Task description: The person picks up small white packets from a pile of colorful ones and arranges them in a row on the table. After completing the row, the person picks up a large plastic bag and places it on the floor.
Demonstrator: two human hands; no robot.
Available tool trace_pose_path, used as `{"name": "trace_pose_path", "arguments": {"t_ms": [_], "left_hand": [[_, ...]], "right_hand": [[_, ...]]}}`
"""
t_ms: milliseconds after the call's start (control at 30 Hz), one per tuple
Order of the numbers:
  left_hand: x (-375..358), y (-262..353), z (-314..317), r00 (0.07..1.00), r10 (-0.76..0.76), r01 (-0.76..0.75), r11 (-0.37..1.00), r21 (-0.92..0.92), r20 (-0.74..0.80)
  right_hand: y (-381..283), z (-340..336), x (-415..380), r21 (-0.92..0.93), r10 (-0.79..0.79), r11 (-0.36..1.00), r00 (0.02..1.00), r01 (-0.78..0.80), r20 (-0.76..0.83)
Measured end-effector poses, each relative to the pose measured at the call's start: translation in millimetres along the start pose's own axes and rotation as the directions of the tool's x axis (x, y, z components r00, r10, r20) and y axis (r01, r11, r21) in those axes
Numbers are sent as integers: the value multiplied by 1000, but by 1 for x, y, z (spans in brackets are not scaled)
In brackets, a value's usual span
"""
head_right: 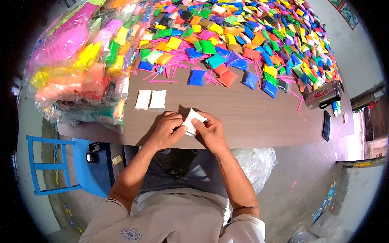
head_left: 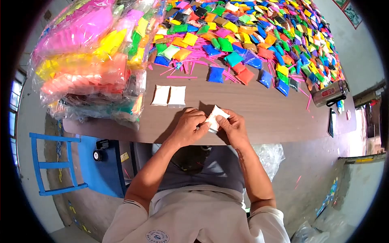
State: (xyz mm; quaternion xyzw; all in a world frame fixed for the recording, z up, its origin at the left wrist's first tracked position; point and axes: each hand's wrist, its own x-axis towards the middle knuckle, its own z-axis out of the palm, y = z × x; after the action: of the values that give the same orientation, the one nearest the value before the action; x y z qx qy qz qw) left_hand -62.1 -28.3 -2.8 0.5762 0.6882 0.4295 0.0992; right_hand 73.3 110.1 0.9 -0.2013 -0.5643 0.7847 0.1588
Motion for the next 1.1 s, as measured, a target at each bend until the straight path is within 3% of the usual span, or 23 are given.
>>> {"name": "trace_pose_path", "arguments": {"t_ms": [133,233,333,433,633,733,833,967,1067,1100], "left_hand": [[0,2,-1,1000,23,-23,1000,-14,-6],[-1,0,-1,1000,-18,18,999,-32,-19],[-3,-3,1,998,-42,40,998,-50,-37],[-2,-5,1,999,-30,31,998,-48,16],[-2,-1,-2,999,-44,44,997,-66,9],[-3,-4,0,997,-71,70,996,-59,-2],[-3,-6,0,997,-71,73,995,-74,35],[-3,-6,-1,994,-103,106,972,-212,24],[-1,-5,-8,977,-183,202,959,-198,109],[-1,-6,-6,985,-142,156,974,-165,94]], "right_hand": [[11,-7,4,-49,-2,999,1000,2,4],[0,-1,0,103,-30,994,999,26,33],[-8,3,2,144,-18,990,997,8,71],[5,-8,9,-37,37,999,992,-33,120],[-2,-2,4,103,-12,995,994,1,108],[-17,3,2,-81,43,996,995,-36,87],[-8,-8,10,-110,122,988,984,-108,130],[-9,-1,11,-53,94,995,988,-88,124],[-15,3,9,-44,118,993,983,-112,141],[-19,4,9,-34,151,988,979,-148,136]]}}
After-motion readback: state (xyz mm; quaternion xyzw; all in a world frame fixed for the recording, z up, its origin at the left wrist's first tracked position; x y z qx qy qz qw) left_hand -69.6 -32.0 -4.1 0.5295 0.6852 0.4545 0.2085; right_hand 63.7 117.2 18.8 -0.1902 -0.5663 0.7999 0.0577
